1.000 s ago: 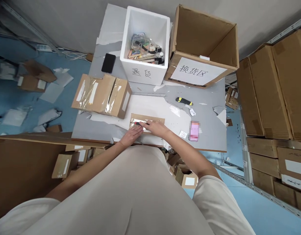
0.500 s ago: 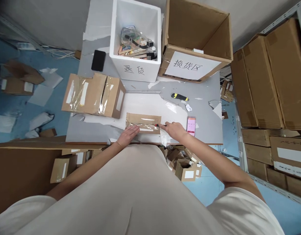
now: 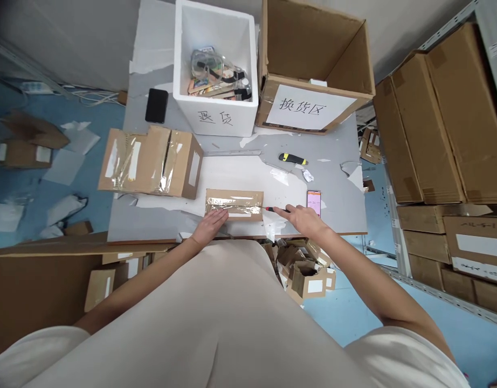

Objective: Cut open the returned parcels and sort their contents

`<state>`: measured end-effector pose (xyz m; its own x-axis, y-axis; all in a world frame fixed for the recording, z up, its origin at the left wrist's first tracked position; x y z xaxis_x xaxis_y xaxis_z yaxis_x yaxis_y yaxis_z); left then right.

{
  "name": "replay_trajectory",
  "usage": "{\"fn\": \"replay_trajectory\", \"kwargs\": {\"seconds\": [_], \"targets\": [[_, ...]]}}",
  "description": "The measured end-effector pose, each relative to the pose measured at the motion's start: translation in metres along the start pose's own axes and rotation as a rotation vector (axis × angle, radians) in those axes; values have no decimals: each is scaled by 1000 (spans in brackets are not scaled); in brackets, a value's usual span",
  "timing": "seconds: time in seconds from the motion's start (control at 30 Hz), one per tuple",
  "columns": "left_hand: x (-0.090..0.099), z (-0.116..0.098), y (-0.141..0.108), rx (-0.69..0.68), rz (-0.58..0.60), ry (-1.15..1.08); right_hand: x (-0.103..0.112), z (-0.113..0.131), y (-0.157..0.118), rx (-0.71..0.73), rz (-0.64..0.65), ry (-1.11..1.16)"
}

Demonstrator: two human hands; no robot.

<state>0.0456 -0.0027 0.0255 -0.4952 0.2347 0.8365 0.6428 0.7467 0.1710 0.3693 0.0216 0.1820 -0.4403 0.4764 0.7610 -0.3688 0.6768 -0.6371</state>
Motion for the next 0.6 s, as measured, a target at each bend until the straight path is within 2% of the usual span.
{"fn": "replay_trajectory", "kwargs": {"seconds": [0.1,0.2,0.27,0.33,0.4,0.5,0.6], "targets": [[3,-2,2,26,4,3,-17,-12,-10,19,-103,187],[9,-6,7,29,4,13,-41,-10,-7,-50,-312,684],[18,-10,11,46,19,33,-60,6,6,-176,-458,1141],[31,-12,17,99,43,70,-77,32,27,-295,-559,1561],[45,-9,25,206,59,129,-90,60,49,-367,-624,1852],[62,3,39,372,121,178,-99,86,73,-426,-687,2063],[67,18,52,353,202,106,-99,85,80,-433,-722,2095]]}}
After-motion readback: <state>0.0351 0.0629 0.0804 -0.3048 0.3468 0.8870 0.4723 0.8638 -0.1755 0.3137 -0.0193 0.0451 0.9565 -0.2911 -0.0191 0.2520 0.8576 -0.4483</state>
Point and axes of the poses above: each hand's wrist, its own y-axis towards the middle knuckle, its own x-axis out of the back of the hand, z = x × y, the point moved 2 cm from there along y, towards the middle knuckle
